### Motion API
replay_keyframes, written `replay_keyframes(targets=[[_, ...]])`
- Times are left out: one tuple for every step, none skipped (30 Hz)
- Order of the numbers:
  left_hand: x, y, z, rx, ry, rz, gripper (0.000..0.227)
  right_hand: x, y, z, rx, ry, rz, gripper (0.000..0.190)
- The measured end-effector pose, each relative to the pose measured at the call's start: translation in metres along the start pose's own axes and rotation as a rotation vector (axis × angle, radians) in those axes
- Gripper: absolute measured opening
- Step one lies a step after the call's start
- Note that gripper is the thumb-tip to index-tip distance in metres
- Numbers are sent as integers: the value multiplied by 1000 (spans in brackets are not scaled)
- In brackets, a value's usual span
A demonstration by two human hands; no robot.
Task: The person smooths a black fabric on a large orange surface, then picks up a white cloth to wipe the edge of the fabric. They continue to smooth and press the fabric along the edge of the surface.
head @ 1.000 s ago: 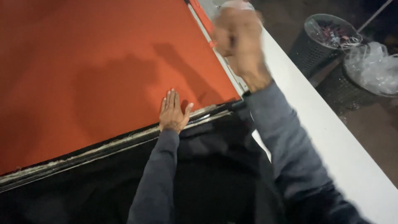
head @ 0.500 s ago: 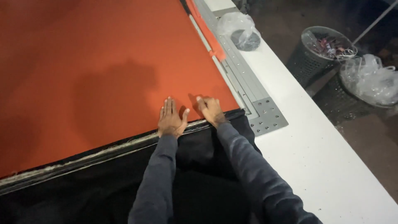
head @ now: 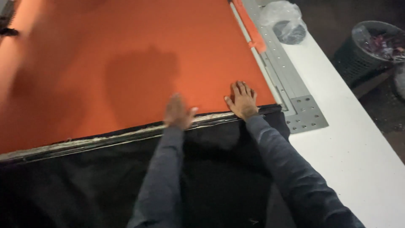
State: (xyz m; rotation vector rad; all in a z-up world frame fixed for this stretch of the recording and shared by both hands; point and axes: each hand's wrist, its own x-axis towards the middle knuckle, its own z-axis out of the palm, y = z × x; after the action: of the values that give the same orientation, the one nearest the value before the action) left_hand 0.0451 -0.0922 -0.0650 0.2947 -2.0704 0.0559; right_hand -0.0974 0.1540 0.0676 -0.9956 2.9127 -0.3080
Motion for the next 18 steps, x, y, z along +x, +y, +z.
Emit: replay_keyframes(targets=[[10,-21,-42,69,-436,-211,93,-3,-3,0,-22,14,-17,71],[21,-41,-84,137,-870,-427,94,-5,-5,0,-44,29,-33,76],[23,-50,-94,142,-871,-424,94,2,1,18,-38,29,-33,76],[25,-59,-103,191,-1000,-442,98,10,8,36,-82,67,-46,83],[29,-68,-110,239,-1125,-455,103,18,16,53,-128,109,-56,90],[32,-65,-112,242,-1124,-448,103,20,15,68,-124,113,-51,90],[34,-61,-113,266,-1120,-447,100,23,15,81,-140,236,-74,90],[35,-57,-114,289,-1117,-445,97,26,16,95,-156,359,-96,89],[35,-58,-116,291,-1118,-453,97,30,1,110,-156,355,-104,89],[35,-58,-119,260,-1088,-403,88,33,-13,124,-237,589,-160,88],[39,-57,-116,224,-1058,-346,80,37,-22,137,-321,826,-208,87],[38,-55,-116,221,-1058,-347,80,20,-52,126,-324,824,-209,87],[36,-56,-119,146,-1021,-257,72,2,-85,117,-205,604,-267,73],[34,-57,-122,73,-983,-169,66,-16,-118,108,-87,382,-322,60],[35,-55,-128,72,-985,-167,66,-31,-137,96,-87,381,-319,60],[36,-54,-135,-28,-959,-127,62,-46,-156,84,-25,308,-377,56],[37,-54,-144,-123,-928,-92,58,-60,-177,72,36,236,-441,52],[35,-61,-150,-121,-927,-95,58,-62,-184,82,37,236,-445,52]])
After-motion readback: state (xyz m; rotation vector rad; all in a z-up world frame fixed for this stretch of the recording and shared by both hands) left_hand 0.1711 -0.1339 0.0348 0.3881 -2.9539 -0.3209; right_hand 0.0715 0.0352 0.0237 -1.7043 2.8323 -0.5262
